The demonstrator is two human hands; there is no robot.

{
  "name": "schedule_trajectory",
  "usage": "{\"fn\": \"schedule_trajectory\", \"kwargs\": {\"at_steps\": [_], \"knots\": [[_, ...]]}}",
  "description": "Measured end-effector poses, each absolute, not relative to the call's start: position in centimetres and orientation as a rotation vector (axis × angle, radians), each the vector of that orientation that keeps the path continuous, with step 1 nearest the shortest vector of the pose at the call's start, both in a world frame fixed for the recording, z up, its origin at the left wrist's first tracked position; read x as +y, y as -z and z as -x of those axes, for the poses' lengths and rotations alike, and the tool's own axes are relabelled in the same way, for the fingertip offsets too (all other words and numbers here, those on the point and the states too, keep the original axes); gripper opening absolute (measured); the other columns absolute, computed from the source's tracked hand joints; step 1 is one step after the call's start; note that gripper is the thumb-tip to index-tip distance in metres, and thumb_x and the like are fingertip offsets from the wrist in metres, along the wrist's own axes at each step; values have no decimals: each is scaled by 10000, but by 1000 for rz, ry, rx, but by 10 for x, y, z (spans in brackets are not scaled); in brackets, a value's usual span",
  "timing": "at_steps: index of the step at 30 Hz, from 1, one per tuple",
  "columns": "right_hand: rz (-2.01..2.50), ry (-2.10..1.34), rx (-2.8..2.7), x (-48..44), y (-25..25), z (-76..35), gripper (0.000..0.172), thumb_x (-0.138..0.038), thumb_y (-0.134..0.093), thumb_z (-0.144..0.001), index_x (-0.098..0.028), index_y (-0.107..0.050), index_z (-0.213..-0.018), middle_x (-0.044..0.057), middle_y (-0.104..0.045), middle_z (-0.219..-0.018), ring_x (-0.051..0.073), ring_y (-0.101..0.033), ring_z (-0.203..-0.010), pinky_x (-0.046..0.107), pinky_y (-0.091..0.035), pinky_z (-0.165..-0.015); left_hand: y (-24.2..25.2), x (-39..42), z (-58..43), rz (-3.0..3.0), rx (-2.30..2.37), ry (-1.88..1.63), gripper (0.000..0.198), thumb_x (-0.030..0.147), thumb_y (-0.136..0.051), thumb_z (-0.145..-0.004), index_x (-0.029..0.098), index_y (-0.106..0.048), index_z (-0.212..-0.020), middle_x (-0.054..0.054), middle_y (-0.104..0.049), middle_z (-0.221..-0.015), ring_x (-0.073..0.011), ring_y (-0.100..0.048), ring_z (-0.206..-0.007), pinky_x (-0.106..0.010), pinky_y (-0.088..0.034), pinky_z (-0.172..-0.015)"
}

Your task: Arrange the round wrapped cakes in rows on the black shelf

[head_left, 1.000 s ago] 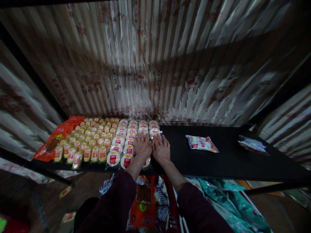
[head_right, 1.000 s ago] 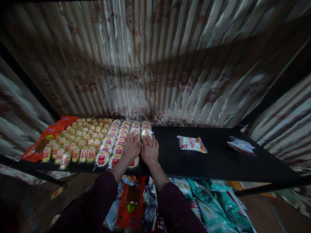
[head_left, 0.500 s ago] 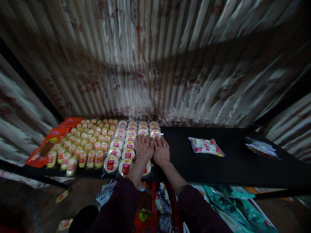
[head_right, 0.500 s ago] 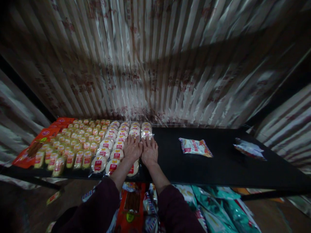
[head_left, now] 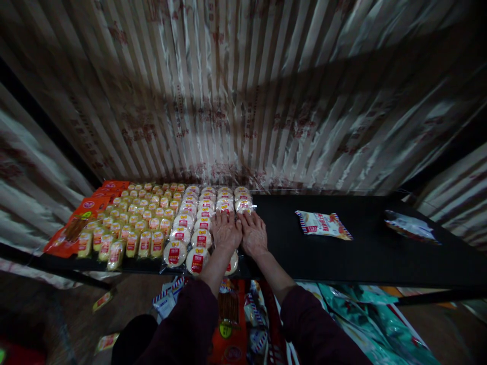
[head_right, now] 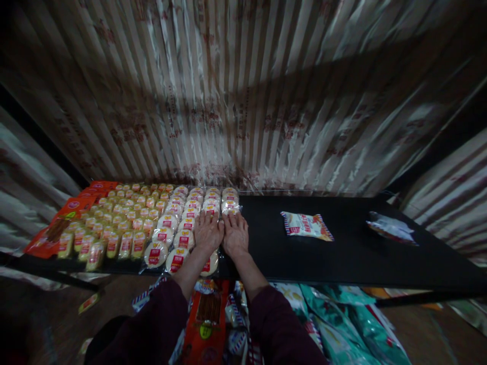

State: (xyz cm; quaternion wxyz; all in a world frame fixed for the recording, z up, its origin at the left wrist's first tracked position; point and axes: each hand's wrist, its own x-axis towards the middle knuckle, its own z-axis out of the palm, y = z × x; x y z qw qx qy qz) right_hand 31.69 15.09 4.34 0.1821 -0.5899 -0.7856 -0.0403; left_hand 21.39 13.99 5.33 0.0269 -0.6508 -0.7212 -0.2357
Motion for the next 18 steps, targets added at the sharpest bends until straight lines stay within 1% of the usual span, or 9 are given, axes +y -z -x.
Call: {"fn": "schedule_trajectory", "kwargs": {"at_steps": [6,11,14,18], "knots": [[1595,180,-2212,151,-47,-318,420,-287,-336,-939,-171,-529,-1292,94,-502,-1374,276,-344,-1301,443,-238,-1065,-51,141,-214,1991,-2206,784,459,363,-390,-889,162,-559,-1265,-134,-551,-1310,-303,-393,-1295,-498,-225,-1095],[1503,210,-2172,150,-50,-320,401,-299,-386,-920,-135,-565,-1239,125,-530,-1338,279,-346,-1296,462,-253,-1062,-56,140,-212,1998,-2207,790,447,351,-381,-891,151,-577,-1240,-146,-553,-1303,-307,-412,-1278,-503,-231,-1089],[1430,217,-2114,141,-52,-322,369,-260,-434,-895,-145,-576,-1215,118,-546,-1315,274,-377,-1262,453,-304,-1034,-58,139,-211,1994,-2194,801,431,345,-368,-900,155,-586,-1220,-136,-558,-1298,-291,-423,-1270,-491,-241,-1088],[1390,147,-2043,112,-55,-319,316,-202,-431,-887,-150,-611,-1142,102,-606,-1193,233,-484,-1106,361,-407,-953,-53,141,-208,1978,-2161,834,410,319,-350,-913,139,-597,-1186,-138,-577,-1269,-263,-450,-1247,-458,-261,-1088]]}}
